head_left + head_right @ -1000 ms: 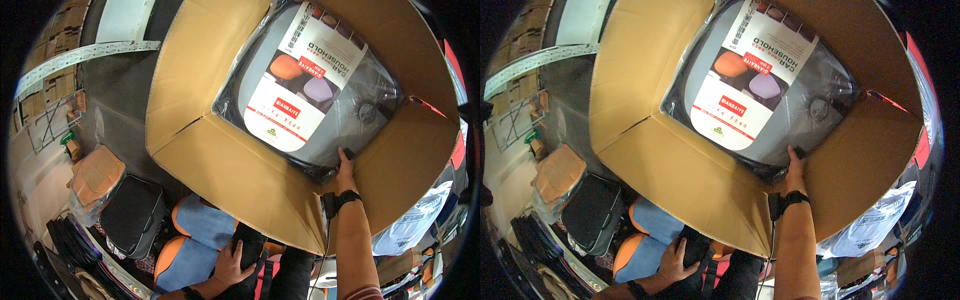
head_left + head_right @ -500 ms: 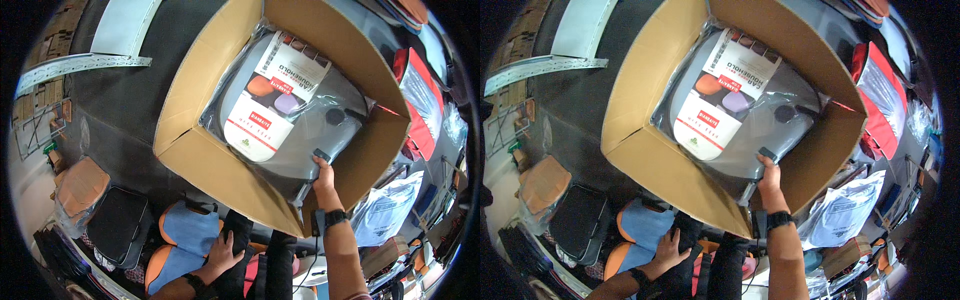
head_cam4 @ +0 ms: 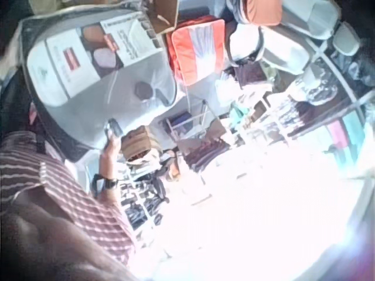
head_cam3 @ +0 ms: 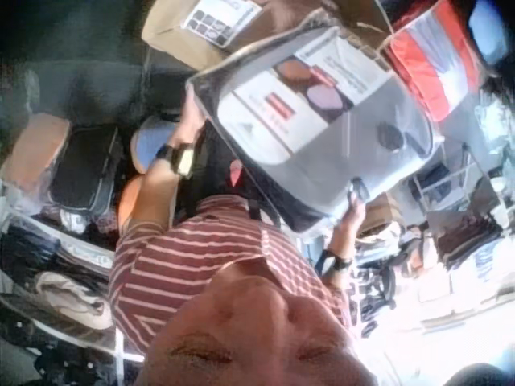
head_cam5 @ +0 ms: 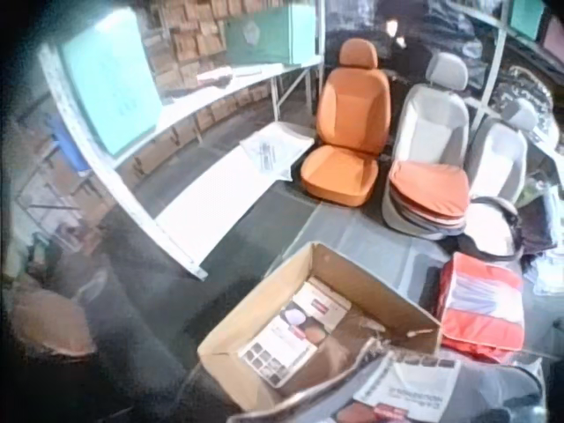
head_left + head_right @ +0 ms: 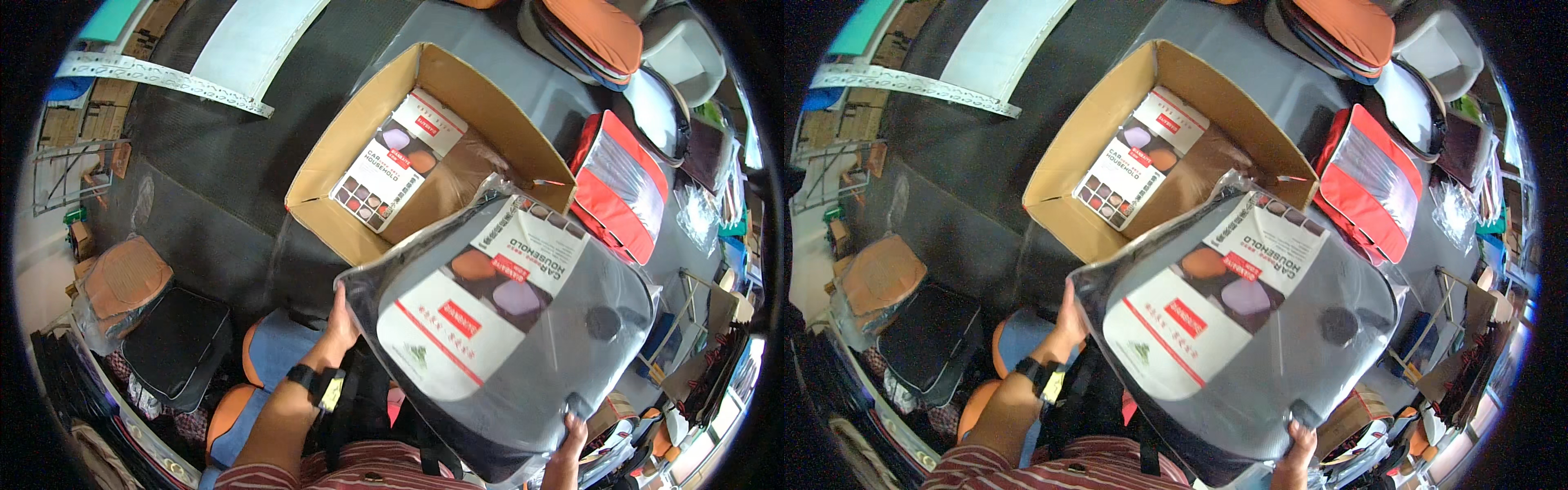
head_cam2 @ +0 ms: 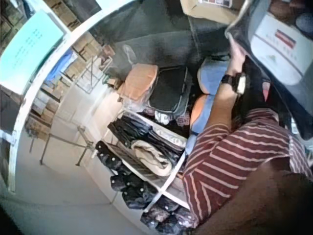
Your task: The person unpacks several car seat cushions from a cardboard box. They remove each cushion from its plastic packaging, unfold it, and briefly display it before placing it aside. The process is repeated for multiple cushions of different colors.
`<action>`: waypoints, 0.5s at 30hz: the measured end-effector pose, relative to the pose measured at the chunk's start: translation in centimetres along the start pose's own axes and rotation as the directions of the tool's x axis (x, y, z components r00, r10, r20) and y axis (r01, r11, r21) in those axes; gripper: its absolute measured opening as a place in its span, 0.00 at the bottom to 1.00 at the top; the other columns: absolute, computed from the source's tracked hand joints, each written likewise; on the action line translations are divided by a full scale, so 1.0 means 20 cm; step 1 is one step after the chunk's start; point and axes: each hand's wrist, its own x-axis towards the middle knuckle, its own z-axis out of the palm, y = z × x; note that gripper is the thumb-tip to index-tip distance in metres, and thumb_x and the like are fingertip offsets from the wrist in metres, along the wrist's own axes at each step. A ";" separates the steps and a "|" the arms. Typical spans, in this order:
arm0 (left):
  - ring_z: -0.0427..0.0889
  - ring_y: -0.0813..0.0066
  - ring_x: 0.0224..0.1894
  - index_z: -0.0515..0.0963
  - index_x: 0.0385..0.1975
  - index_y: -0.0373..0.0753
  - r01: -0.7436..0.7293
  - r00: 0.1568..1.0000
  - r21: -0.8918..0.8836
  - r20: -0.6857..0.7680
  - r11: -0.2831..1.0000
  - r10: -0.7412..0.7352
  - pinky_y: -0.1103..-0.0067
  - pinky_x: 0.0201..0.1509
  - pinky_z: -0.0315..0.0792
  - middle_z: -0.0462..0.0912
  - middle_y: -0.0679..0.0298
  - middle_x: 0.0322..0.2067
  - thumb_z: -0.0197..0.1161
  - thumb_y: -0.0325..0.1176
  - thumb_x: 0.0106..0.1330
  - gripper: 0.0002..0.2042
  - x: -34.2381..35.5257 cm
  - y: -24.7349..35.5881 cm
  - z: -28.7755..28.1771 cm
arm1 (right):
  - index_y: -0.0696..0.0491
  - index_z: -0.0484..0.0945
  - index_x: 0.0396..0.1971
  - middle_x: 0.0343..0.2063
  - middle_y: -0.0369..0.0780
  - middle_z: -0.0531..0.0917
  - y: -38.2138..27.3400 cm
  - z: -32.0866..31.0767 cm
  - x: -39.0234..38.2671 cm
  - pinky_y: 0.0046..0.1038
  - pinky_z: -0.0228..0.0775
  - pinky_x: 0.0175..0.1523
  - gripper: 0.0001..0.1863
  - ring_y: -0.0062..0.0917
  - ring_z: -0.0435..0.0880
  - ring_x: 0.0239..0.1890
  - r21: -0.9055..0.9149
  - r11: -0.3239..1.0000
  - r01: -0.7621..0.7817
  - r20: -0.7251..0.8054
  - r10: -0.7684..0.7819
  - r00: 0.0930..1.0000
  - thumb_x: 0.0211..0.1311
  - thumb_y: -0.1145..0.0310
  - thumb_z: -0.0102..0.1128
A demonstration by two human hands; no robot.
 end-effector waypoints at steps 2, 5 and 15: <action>0.70 0.61 0.56 0.68 0.55 0.37 0.007 0.996 0.056 0.086 0.998 -0.012 0.66 0.61 0.62 0.72 0.58 0.55 0.52 0.56 0.62 0.30 -0.01 -0.07 0.04 | 0.58 0.70 0.47 0.40 0.40 0.77 0.03 -0.21 -0.13 0.32 0.66 0.52 0.33 0.33 0.75 0.44 -0.045 0.999 -0.010 -0.017 0.009 1.000 0.34 0.66 0.65; 0.77 0.62 0.47 0.76 0.43 0.38 0.002 0.999 -0.063 -0.052 0.998 -0.005 0.65 0.55 0.68 0.80 0.59 0.43 0.61 0.45 0.60 0.18 -0.01 -0.20 0.05 | 0.58 0.70 0.47 0.40 0.40 0.78 0.17 -0.49 -0.14 0.32 0.70 0.48 0.31 0.31 0.77 0.41 0.036 0.998 -0.046 0.001 0.046 0.999 0.36 0.69 0.63; 0.77 0.80 0.38 0.77 0.42 0.33 -0.576 0.816 0.477 0.379 0.664 0.436 0.82 0.45 0.70 0.81 0.67 0.36 0.63 0.27 0.57 0.13 -0.86 -0.22 0.77 | 0.57 0.80 0.36 0.27 0.32 0.79 0.39 -0.85 0.10 0.19 0.65 0.35 0.12 0.17 0.74 0.28 -0.179 0.981 0.080 0.101 -0.063 0.993 0.49 0.76 0.62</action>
